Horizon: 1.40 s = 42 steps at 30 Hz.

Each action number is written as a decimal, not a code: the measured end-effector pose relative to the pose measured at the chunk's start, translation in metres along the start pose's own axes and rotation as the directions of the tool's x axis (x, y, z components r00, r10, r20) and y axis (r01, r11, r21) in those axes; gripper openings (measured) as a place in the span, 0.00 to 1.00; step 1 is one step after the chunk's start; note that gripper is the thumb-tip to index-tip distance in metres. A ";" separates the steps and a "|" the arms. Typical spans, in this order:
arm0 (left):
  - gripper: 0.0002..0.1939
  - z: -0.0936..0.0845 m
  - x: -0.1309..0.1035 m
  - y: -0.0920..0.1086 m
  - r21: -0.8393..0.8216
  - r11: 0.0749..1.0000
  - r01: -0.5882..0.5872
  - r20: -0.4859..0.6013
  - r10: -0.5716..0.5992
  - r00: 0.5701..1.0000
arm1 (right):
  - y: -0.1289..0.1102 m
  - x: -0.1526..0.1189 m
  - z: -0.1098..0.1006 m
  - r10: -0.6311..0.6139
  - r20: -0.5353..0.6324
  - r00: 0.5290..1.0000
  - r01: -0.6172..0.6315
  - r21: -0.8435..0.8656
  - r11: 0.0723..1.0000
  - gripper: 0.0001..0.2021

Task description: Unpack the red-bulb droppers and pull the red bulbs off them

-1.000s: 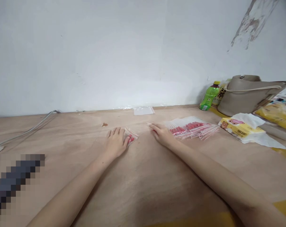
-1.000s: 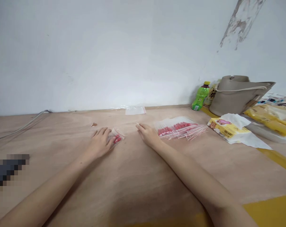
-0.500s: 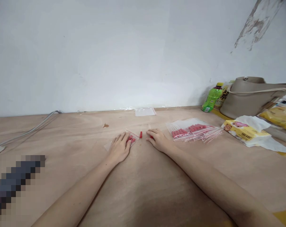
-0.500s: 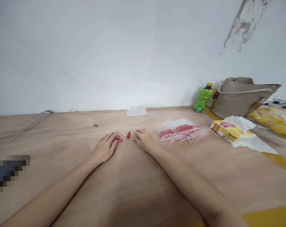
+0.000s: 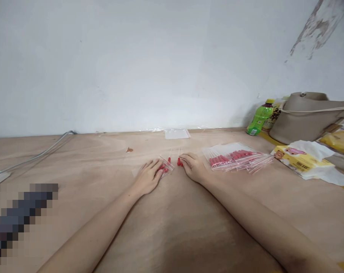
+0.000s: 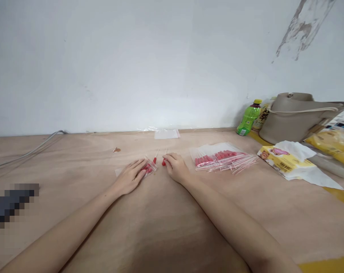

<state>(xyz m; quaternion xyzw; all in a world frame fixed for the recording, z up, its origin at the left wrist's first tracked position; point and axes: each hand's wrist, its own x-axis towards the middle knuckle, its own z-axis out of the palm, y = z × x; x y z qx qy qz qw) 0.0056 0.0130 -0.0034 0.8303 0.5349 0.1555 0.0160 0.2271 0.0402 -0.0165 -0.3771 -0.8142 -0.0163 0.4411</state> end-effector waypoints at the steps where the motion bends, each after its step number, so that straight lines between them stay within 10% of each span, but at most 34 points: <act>1: 0.25 -0.001 0.000 0.000 -0.015 1.000 -0.018 -0.019 0.018 1.000 | -0.001 0.000 -0.002 0.001 -0.013 1.000 -0.002 -0.021 1.000 0.11; 5: 0.25 -0.008 -0.002 0.001 -0.013 0.999 -0.038 -0.112 0.037 0.993 | -0.010 0.000 -0.012 0.044 -0.001 0.999 -0.044 -0.118 0.992 0.08; 18: 0.27 -0.029 -0.055 -0.008 -0.236 0.947 -0.219 0.090 0.246 0.965 | -0.047 -0.009 -0.014 -0.051 0.333 0.941 0.006 0.133 0.991 0.08; 42: 0.29 -0.027 -0.045 0.005 -0.311 0.906 -0.287 0.156 0.347 0.925 | -0.063 -0.015 -0.014 0.008 0.459 0.888 -0.178 0.329 0.927 0.09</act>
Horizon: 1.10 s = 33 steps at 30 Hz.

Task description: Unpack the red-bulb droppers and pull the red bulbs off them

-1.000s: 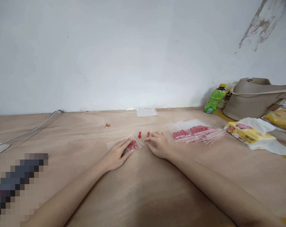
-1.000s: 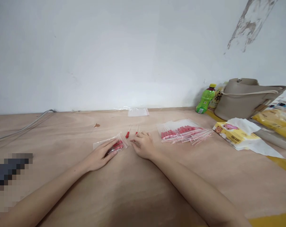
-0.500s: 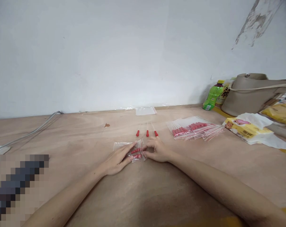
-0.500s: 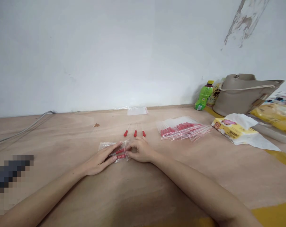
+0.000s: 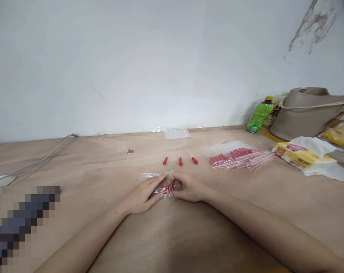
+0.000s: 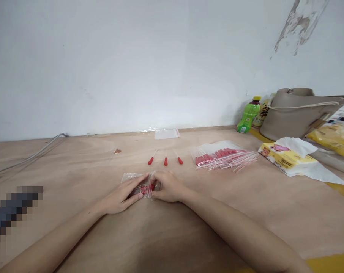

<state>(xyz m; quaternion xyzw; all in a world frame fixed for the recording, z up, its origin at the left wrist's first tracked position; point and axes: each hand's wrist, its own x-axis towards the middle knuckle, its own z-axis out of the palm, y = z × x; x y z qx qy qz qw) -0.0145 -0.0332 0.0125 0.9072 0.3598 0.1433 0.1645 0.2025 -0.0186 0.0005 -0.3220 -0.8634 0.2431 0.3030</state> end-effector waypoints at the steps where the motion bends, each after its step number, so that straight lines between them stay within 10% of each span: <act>1: 0.29 0.000 0.000 0.000 -0.001 1.000 -0.001 -0.001 0.001 1.000 | 0.000 0.000 0.001 0.010 -0.002 1.000 -0.010 0.020 1.000 0.09; 10: 0.27 -0.002 -0.001 0.001 -0.008 0.999 0.038 0.001 -0.038 0.999 | 0.007 -0.003 -0.017 0.205 0.044 0.978 -0.209 0.264 0.942 0.12; 18: 0.24 -0.005 0.000 0.009 0.047 0.998 0.035 0.003 -0.036 0.999 | 0.018 0.000 -0.023 0.340 0.149 0.929 -0.342 0.701 0.626 0.12; 23: 0.22 -0.013 -0.006 0.017 0.218 0.962 0.163 0.011 -0.170 0.985 | 0.024 0.003 -0.047 0.381 0.097 0.920 -0.339 0.686 0.644 0.17; 30: 0.17 -0.031 -0.013 0.025 0.563 0.667 0.488 -0.018 -0.581 0.814 | 0.029 0.012 -0.077 0.292 -0.505 0.812 -0.110 0.359 0.927 0.14; 33: 0.15 -0.029 -0.013 0.021 0.559 0.700 0.443 -0.096 -0.477 0.874 | 0.035 0.020 -0.062 0.049 -0.595 0.803 -0.065 -0.005 0.998 0.11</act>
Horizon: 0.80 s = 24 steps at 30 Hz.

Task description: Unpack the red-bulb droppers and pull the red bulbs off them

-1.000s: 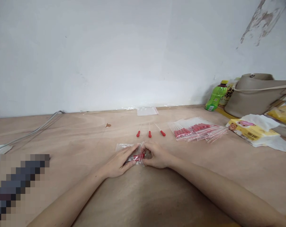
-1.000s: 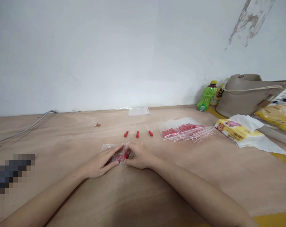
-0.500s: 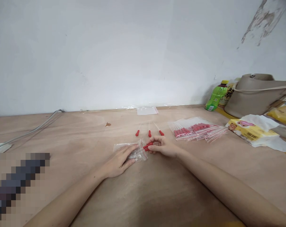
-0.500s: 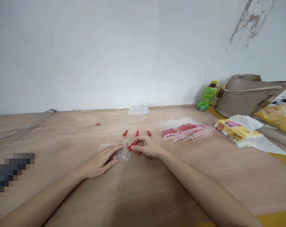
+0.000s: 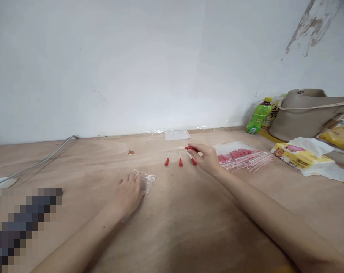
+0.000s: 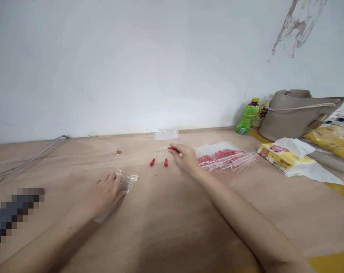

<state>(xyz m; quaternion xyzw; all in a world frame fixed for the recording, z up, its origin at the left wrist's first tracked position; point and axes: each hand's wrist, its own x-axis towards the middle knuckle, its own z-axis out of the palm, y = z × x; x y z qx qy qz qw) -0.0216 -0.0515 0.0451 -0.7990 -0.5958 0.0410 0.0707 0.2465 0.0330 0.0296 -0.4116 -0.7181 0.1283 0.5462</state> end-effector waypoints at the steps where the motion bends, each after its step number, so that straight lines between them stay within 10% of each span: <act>1: 0.14 0.002 0.001 0.000 -0.054 0.996 -0.068 -0.037 0.066 0.997 | 0.003 -0.001 0.008 -0.080 0.030 0.996 0.082 -0.080 0.993 0.11; 6: 0.21 0.019 0.014 -0.017 -0.361 0.920 -0.149 0.023 0.169 0.985 | 0.013 -0.004 0.044 -0.265 0.296 0.918 0.363 -0.350 0.864 0.13; 14: 0.38 0.053 0.048 -0.080 -0.226 0.916 0.331 0.124 -0.310 0.943 | 0.015 -0.005 0.064 -0.227 0.464 0.857 0.448 -0.451 0.772 0.12; 19: 0.39 0.051 0.063 -0.072 -0.247 0.807 0.536 0.093 -0.531 0.842 | 0.013 -0.009 0.064 -0.197 0.510 0.837 0.460 -0.462 0.758 0.12; 24: 0.38 0.043 0.073 -0.050 -0.254 0.821 0.512 -0.092 -0.547 0.832 | -0.002 -0.009 0.054 -0.133 0.487 0.863 0.401 -0.501 0.767 0.10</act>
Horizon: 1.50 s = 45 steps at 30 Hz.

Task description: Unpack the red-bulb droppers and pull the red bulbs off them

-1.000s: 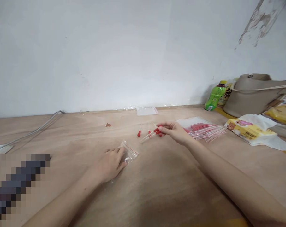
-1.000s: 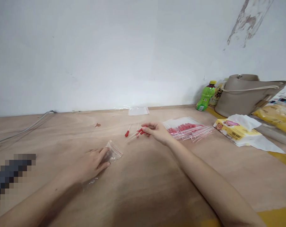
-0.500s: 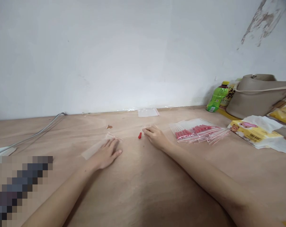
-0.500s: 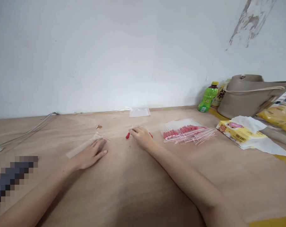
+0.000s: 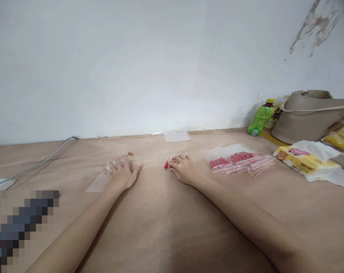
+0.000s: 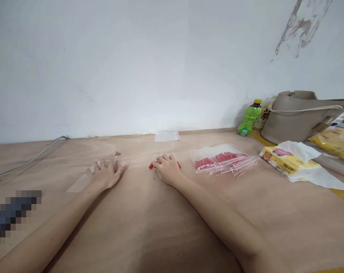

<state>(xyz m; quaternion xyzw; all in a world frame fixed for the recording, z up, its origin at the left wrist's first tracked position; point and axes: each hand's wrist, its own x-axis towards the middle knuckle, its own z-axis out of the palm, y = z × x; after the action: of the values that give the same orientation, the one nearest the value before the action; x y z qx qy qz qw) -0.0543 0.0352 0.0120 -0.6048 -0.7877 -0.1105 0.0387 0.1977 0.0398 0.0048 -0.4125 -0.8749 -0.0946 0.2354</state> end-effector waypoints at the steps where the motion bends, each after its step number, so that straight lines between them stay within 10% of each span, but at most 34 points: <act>1: 0.36 0.000 -0.003 0.007 -0.032 0.997 -0.065 -0.050 0.064 0.997 | 0.002 0.000 -0.005 0.059 -0.004 0.998 -0.059 0.014 0.998 0.11; 6: 0.20 0.009 -0.018 0.054 -0.447 0.771 -0.453 -0.186 0.415 0.891 | 0.031 -0.001 -0.016 0.528 0.068 0.846 -0.533 0.092 0.841 0.13; 11: 0.16 0.024 -0.013 0.087 -0.574 0.702 -0.421 -0.156 0.411 0.898 | 0.058 -0.006 -0.009 0.604 0.176 0.777 -0.627 0.134 0.768 0.12; 28: 0.11 0.029 -0.027 0.098 -0.670 0.629 -0.395 -0.141 0.414 0.899 | 0.034 0.008 0.010 0.567 0.172 0.806 -0.591 0.300 0.749 0.11; 45: 0.17 0.027 -0.029 0.095 -0.633 0.630 -0.450 -0.159 0.464 0.872 | 0.089 -0.087 -0.084 0.244 0.289 0.926 -0.222 -0.109 0.969 0.20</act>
<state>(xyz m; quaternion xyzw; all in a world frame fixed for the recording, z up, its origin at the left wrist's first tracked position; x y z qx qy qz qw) 0.0471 0.0366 -0.0076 -0.7599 -0.5198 -0.3582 -0.1551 0.3416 0.0074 0.0332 -0.5314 -0.8412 -0.0347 0.0939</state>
